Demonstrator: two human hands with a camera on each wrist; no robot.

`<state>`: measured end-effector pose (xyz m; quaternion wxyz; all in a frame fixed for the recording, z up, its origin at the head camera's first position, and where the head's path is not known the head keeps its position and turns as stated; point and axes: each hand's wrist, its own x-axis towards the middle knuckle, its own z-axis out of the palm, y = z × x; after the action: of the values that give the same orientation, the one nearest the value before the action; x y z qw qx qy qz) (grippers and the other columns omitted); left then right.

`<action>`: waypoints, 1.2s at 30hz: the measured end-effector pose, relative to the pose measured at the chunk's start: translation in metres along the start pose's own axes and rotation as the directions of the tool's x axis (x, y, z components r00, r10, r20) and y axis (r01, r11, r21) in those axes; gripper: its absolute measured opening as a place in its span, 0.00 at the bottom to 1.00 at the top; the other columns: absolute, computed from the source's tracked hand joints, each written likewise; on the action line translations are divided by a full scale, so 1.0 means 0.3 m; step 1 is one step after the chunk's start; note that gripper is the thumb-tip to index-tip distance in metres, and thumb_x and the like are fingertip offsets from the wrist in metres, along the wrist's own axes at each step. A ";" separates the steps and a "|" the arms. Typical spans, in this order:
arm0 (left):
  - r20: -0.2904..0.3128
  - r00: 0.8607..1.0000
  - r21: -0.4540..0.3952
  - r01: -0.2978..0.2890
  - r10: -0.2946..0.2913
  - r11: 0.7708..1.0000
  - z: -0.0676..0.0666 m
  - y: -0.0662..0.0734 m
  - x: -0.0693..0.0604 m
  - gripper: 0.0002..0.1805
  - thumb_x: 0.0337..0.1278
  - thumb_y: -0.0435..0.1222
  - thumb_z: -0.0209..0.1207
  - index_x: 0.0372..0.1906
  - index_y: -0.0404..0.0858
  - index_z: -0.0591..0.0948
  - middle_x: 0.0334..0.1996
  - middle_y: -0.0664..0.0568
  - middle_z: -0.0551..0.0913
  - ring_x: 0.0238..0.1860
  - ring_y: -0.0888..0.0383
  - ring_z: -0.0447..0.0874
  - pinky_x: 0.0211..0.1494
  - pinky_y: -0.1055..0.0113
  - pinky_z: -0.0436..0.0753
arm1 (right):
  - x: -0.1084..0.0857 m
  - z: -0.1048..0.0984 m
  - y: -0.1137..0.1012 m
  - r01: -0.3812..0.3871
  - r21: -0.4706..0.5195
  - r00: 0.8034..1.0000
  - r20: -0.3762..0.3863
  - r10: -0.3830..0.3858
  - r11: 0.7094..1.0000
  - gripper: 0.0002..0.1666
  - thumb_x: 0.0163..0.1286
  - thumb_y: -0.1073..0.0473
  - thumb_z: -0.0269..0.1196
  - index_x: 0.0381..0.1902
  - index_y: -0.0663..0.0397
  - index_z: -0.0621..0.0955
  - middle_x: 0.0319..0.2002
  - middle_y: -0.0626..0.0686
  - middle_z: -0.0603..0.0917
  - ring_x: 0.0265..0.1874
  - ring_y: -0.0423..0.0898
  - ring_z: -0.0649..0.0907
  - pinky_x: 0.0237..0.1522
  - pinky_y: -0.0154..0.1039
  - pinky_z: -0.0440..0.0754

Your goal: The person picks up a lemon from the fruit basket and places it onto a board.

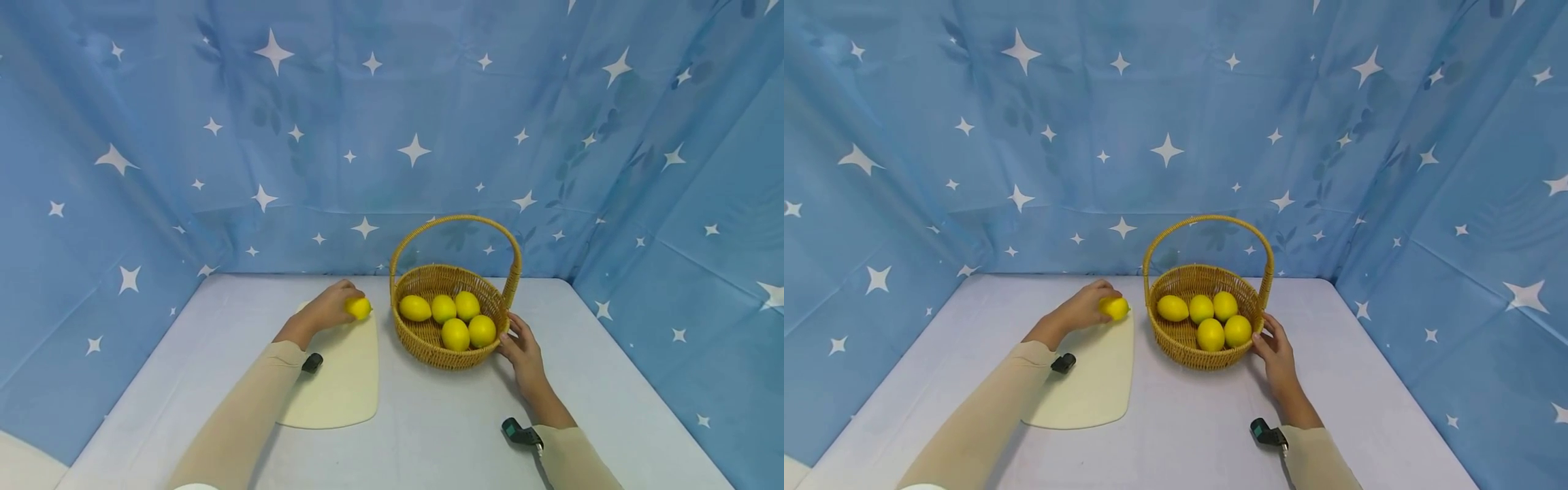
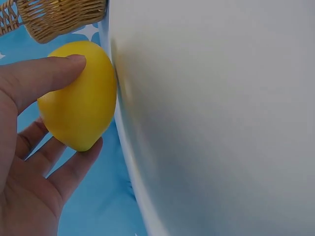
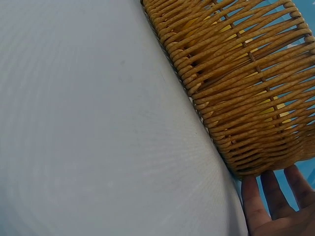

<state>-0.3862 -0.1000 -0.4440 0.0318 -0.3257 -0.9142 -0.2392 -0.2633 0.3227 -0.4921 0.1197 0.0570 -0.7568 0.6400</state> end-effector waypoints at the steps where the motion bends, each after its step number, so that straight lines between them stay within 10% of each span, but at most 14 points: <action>1: 0.000 1.000 0.000 0.003 -0.003 1.000 0.001 -0.001 -0.001 0.27 0.48 0.32 0.71 0.58 0.38 0.81 0.51 0.49 0.74 0.53 0.50 0.73 0.61 0.54 0.72 | -0.002 0.000 -0.002 -0.003 -0.003 1.000 0.002 0.003 1.000 0.34 0.78 0.53 0.51 0.77 0.47 0.54 0.72 0.61 0.58 0.62 0.48 0.69 0.51 0.35 0.79; 10: 0.014 0.999 0.008 0.047 -0.047 0.999 -0.009 -0.002 -0.006 0.28 0.48 0.32 0.71 0.58 0.40 0.80 0.52 0.50 0.75 0.54 0.50 0.73 0.64 0.53 0.69 | -0.001 -0.009 0.013 0.023 -0.023 1.000 -0.001 -0.023 0.999 0.33 0.78 0.53 0.51 0.76 0.45 0.56 0.70 0.59 0.60 0.59 0.42 0.71 0.51 0.34 0.79; 17: 0.001 0.997 0.016 0.081 -0.081 0.997 -0.009 -0.012 -0.005 0.30 0.45 0.33 0.73 0.58 0.41 0.80 0.52 0.51 0.76 0.55 0.51 0.74 0.64 0.53 0.69 | -0.034 0.012 -0.079 0.008 -0.016 1.000 0.020 -0.008 1.000 0.33 0.78 0.59 0.50 0.76 0.55 0.54 0.70 0.64 0.58 0.63 0.58 0.67 0.53 0.40 0.79; 36: -0.008 0.999 0.048 0.041 -0.041 0.998 -0.027 -0.018 -0.006 0.30 0.44 0.37 0.75 0.58 0.44 0.81 0.53 0.51 0.75 0.56 0.48 0.73 0.62 0.49 0.71 | 0.006 -0.005 0.014 -0.002 -0.007 1.000 0.000 0.002 1.000 0.35 0.78 0.53 0.51 0.77 0.46 0.54 0.72 0.60 0.57 0.60 0.45 0.70 0.50 0.33 0.79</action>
<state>-0.3889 -0.1083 -0.4394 0.0378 -0.3054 -0.9260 -0.2189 -0.2660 0.3250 -0.4955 0.1190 0.0560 -0.7590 0.6376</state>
